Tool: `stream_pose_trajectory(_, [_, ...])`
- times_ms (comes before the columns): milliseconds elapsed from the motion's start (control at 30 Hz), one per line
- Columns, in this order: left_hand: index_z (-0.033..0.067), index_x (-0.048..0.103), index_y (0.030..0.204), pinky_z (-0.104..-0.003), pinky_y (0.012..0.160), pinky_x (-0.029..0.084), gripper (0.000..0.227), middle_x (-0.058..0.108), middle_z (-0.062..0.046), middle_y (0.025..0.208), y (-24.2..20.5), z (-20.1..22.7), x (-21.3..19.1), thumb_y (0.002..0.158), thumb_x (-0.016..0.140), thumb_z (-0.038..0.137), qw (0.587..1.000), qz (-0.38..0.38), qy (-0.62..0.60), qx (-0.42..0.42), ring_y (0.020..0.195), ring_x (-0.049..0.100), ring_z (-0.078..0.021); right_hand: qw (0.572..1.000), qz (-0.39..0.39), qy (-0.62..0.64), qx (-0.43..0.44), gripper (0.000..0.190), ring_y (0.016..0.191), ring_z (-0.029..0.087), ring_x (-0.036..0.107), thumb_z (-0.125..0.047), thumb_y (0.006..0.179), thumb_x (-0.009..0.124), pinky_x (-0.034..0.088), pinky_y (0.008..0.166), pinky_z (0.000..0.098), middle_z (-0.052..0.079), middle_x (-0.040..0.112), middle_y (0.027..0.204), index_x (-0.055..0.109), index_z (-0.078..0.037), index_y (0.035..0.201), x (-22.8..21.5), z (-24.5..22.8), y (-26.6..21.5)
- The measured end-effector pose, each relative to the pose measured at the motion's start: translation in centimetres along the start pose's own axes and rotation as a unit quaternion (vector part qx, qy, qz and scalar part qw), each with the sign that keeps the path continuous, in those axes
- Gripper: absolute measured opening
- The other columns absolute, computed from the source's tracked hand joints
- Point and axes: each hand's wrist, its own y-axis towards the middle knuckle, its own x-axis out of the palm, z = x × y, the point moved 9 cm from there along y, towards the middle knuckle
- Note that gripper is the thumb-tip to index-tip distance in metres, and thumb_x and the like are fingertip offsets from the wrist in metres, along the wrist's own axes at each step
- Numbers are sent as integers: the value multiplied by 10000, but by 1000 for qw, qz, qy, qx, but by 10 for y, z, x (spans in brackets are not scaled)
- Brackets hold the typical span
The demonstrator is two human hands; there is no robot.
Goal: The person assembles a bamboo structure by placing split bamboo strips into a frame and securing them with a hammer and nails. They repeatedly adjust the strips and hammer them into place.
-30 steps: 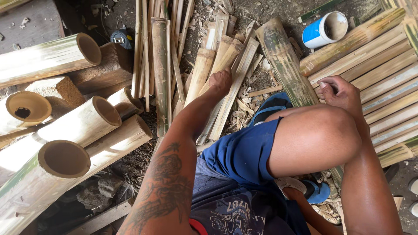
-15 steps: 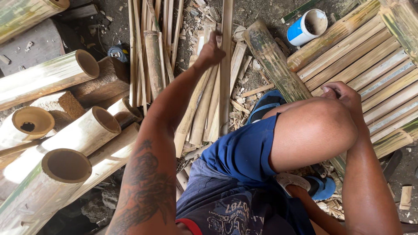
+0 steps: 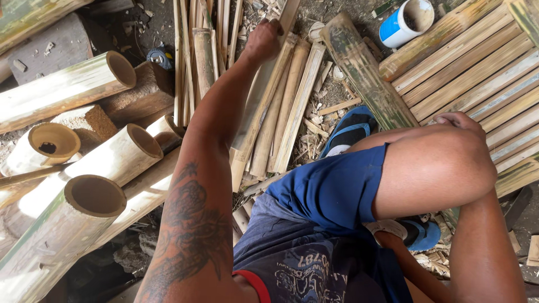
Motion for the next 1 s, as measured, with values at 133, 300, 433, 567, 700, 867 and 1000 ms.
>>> stream_pose_trajectory(133, [186,610,1329,-313,671,618,339,541,-138,1258,-55,-33,25,1041,466,83,992,-52,30,-111,871,614,-228,1000,-2,0,-10,283,918,212,699,-253,1062,644,568,782,383,138,727,1070,692,-41,1243,3,0,8])
stream_pose_trajectory(300, [255,505,1435,-363,804,642,357,454,-125,1452,-124,-12,64,1081,489,216,978,-100,42,-176,1214,578,-324,1000,-17,-12,-23,281,917,214,700,-249,1056,647,567,789,388,138,731,1067,693,-43,1242,13,-7,27])
stream_pose_trajectory(433, [268,214,1597,-426,739,637,981,307,-159,1535,-148,-11,81,748,701,205,974,-94,148,-141,1319,455,-452,999,-26,-25,-31,280,917,216,701,-246,1051,649,566,795,392,138,734,1064,694,-45,1240,20,-7,32])
stream_pose_trajectory(567, [190,319,1537,-463,800,627,758,496,-194,1314,-112,-36,88,861,654,129,987,-74,-21,-139,1137,596,-414,999,-29,-31,-34,279,917,218,702,-244,1046,652,565,801,396,138,737,1062,694,-47,1239,21,6,32])
stream_pose_trajectory(700, [87,434,1464,-470,803,646,613,662,-224,1069,-24,0,34,899,671,65,938,-99,-331,33,936,730,-365,999,-8,-24,-38,278,916,220,704,-241,1041,654,565,807,399,138,740,1060,695,-49,1238,12,28,32])
stream_pose_trajectory(867, [-2,620,1366,-378,928,665,451,777,-182,1139,55,120,-77,1022,708,276,787,-208,-578,63,1028,830,-280,999,40,3,14,277,916,222,705,-237,1035,658,564,815,404,138,744,1057,696,-51,1237,-9,86,17])
stream_pose_trajectory(1000, [25,652,1273,-395,887,617,415,739,-180,1104,101,261,-108,1008,715,338,943,-119,-156,270,1006,748,-286,991,67,56,101,287,874,202,711,-269,1062,623,572,787,397,135,752,1029,685,-61,1249,-14,134,-2])
